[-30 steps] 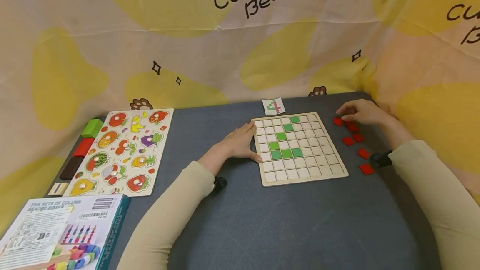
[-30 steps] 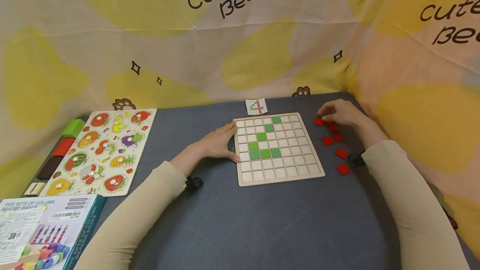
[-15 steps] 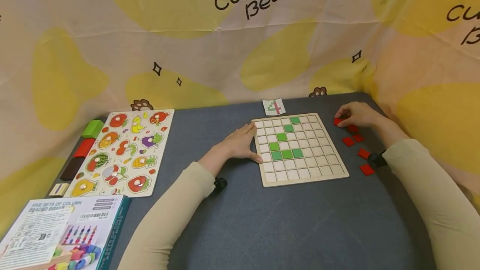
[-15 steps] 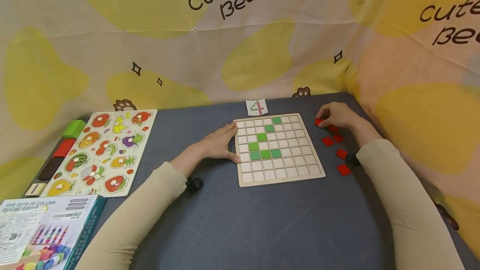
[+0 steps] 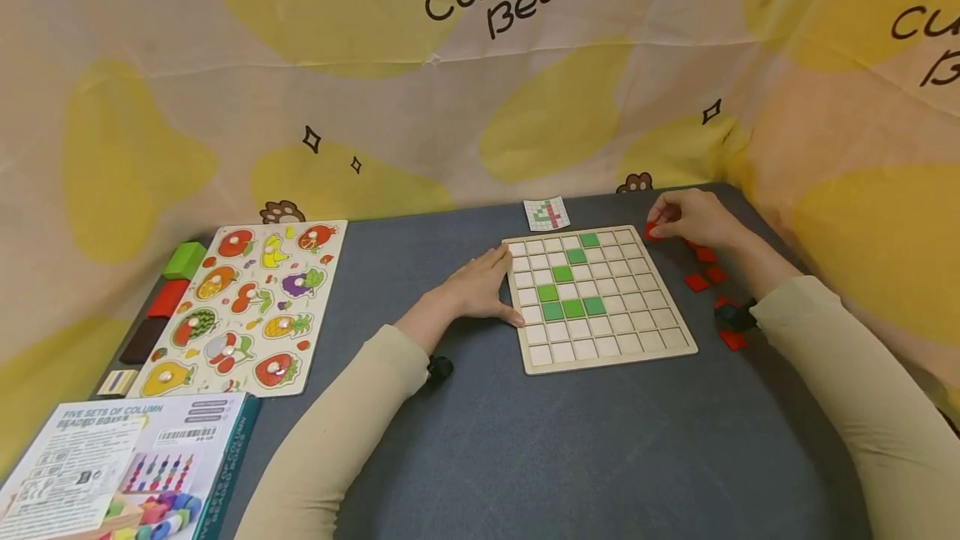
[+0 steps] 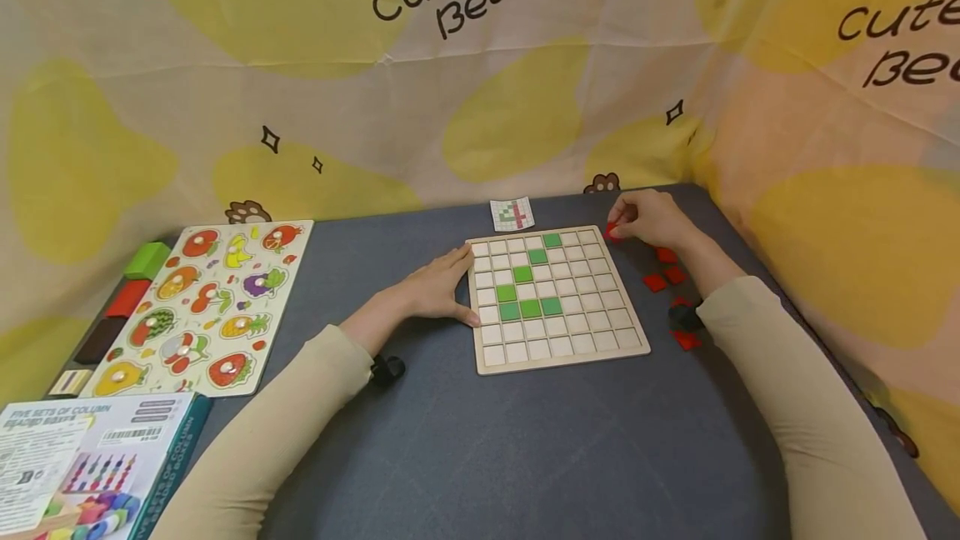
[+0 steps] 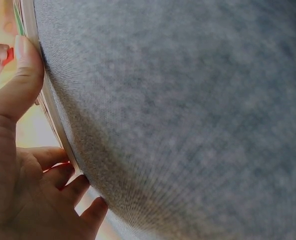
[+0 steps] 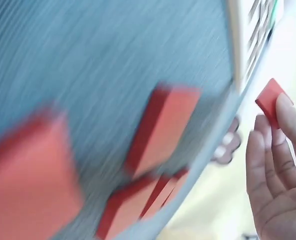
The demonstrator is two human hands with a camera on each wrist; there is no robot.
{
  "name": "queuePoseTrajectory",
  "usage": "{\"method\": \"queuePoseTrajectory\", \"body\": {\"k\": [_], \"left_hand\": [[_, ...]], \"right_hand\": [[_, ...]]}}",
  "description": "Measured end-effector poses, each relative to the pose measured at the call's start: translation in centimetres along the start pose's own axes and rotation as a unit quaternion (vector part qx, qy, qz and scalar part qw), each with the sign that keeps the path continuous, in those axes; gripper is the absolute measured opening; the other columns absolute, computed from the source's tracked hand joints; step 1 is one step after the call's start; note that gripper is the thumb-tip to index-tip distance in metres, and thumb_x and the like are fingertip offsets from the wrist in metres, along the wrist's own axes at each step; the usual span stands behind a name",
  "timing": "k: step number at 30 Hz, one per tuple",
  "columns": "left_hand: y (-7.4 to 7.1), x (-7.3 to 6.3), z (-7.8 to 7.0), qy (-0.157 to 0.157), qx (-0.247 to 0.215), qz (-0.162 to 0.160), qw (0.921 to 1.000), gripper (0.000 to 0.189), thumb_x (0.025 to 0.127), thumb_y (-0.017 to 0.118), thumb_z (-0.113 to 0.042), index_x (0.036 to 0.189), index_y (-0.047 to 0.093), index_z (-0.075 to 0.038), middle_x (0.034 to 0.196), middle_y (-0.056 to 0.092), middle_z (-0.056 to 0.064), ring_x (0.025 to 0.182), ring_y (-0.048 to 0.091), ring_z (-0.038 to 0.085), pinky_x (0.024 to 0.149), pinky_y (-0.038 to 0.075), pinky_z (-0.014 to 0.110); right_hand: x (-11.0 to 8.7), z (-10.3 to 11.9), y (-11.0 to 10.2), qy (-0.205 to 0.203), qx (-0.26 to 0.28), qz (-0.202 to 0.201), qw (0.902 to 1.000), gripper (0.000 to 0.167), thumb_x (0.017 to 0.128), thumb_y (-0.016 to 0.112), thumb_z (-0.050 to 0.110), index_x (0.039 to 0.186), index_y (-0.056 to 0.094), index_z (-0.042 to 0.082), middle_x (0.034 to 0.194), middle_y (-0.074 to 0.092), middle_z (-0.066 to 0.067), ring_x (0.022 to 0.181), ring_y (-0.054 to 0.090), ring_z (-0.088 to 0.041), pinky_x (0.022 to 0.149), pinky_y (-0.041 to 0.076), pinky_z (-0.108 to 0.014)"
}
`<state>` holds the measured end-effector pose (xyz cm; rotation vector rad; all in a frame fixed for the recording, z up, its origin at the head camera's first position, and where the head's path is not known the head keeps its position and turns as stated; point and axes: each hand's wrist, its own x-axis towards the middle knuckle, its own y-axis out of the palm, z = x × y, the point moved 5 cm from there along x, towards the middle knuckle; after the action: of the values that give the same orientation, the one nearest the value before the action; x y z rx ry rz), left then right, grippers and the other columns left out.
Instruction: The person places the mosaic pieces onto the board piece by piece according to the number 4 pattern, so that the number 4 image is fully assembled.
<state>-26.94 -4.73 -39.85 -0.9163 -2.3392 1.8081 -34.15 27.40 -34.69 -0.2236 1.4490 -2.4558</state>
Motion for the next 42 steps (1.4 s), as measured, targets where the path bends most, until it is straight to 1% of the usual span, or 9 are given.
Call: {"method": "queuePoseTrajectory", "body": {"k": [5, 8, 12, 16, 19, 22, 27, 37, 42], "left_hand": [[0.0, 0.0, -0.1, 0.003, 0.004, -0.006, 1.0000, 0.118, 0.077, 0.076, -0.061, 0.160, 0.010, -0.008, 0.169, 0.001, 0.009, 0.158, 0.007, 0.028, 0.128, 0.016, 0.047], [0.0, 0.0, -0.1, 0.004, 0.007, -0.008, 0.9999, 0.119, 0.077, 0.076, -0.061, 0.160, 0.010, -0.008, 0.169, 0.002, 0.010, 0.158, 0.008, 0.029, 0.128, 0.016, 0.047], [0.0, 0.1, -0.2, -0.002, 0.013, -0.007, 0.9999, 0.119, 0.076, 0.076, -0.062, 0.160, 0.009, -0.009, 0.169, 0.002, 0.009, 0.157, 0.009, 0.029, 0.128, 0.018, 0.048], [0.0, 0.2, -0.2, -0.012, 0.024, -0.004, 0.9996, 0.120, 0.075, 0.075, -0.064, 0.161, 0.010, -0.011, 0.170, 0.003, 0.007, 0.157, 0.011, 0.028, 0.127, 0.021, 0.048], [-0.1, 0.2, -0.2, -0.018, 0.031, -0.003, 0.9994, 0.121, 0.074, 0.076, -0.065, 0.161, 0.011, -0.011, 0.170, 0.004, 0.007, 0.157, 0.013, 0.028, 0.125, 0.024, 0.049], [-0.3, 0.2, -0.5, -0.020, 0.040, -0.003, 0.9990, 0.120, 0.074, 0.076, -0.065, 0.160, 0.015, -0.010, 0.169, 0.006, 0.008, 0.156, 0.016, 0.029, 0.124, 0.027, 0.048], [-0.7, 0.1, -1.0, -0.020, 0.048, -0.003, 0.9987, 0.116, 0.073, 0.078, -0.062, 0.158, 0.021, -0.007, 0.169, 0.010, 0.010, 0.155, 0.020, 0.030, 0.123, 0.030, 0.047], [-1.1, 0.3, -0.8, -0.031, 0.034, 0.008, 0.9989, 0.116, 0.071, 0.080, -0.063, 0.158, 0.023, -0.012, 0.169, 0.011, 0.008, 0.155, 0.022, 0.028, 0.120, 0.033, 0.053], [-1.4, 0.4, -0.3, -0.039, 0.016, 0.002, 0.9991, 0.111, 0.071, 0.081, -0.062, 0.157, 0.028, -0.016, 0.168, 0.018, 0.006, 0.152, 0.029, 0.029, 0.118, 0.035, 0.053]], "right_hand": [[0.7, 2.2, 1.5, -0.006, 0.045, 0.027, 0.9986, 0.015, 0.088, 0.075, 0.014, 0.099, 0.069, 0.006, 0.090, 0.071, -0.010, 0.079, 0.060, -0.014, 0.071, 0.046, -0.025], [1.4, 3.4, 2.4, -0.025, 0.046, 0.037, 0.9979, 0.013, 0.087, 0.076, 0.014, 0.098, 0.071, 0.008, 0.090, 0.071, -0.009, 0.079, 0.061, -0.015, 0.070, 0.047, -0.025], [1.9, 4.7, 3.3, -0.053, 0.043, 0.055, 0.9962, 0.010, 0.087, 0.073, 0.006, 0.097, 0.073, 0.007, 0.090, 0.072, -0.011, 0.082, 0.065, -0.018, 0.072, 0.050, -0.026], [2.0, 5.5, 4.0, -0.060, 0.048, 0.082, 0.9937, 0.015, 0.086, 0.071, -0.001, 0.100, 0.074, 0.004, 0.093, 0.073, -0.014, 0.086, 0.069, -0.024, 0.075, 0.054, -0.030], [2.1, 5.7, 4.4, -0.059, 0.051, 0.098, 0.9920, 0.017, 0.086, 0.070, -0.003, 0.102, 0.073, 0.002, 0.097, 0.073, -0.017, 0.088, 0.070, -0.027, 0.077, 0.057, -0.035], [2.2, 5.9, 4.7, -0.060, 0.044, 0.101, 0.9921, 0.016, 0.086, 0.071, -0.002, 0.101, 0.074, 0.002, 0.099, 0.074, -0.017, 0.088, 0.069, -0.027, 0.078, 0.057, -0.039], [2.6, 5.9, 4.9, -0.060, 0.028, 0.101, 0.9927, 0.015, 0.085, 0.072, -0.001, 0.098, 0.076, 0.004, 0.097, 0.075, -0.015, 0.086, 0.069, -0.024, 0.078, 0.056, -0.038], [2.7, 6.0, 5.4, -0.065, 0.017, 0.114, 0.9912, 0.015, 0.086, 0.072, -0.001, 0.098, 0.077, 0.006, 0.094, 0.076, -0.014, 0.088, 0.069, -0.025, 0.077, 0.056, -0.037], [2.5, 5.4, 5.0, -0.060, 0.010, 0.114, 0.9916, 0.014, 0.087, 0.074, 0.005, 0.100, 0.076, 0.007, 0.094, 0.074, -0.011, 0.087, 0.068, -0.022, 0.080, 0.055, -0.037]]}}
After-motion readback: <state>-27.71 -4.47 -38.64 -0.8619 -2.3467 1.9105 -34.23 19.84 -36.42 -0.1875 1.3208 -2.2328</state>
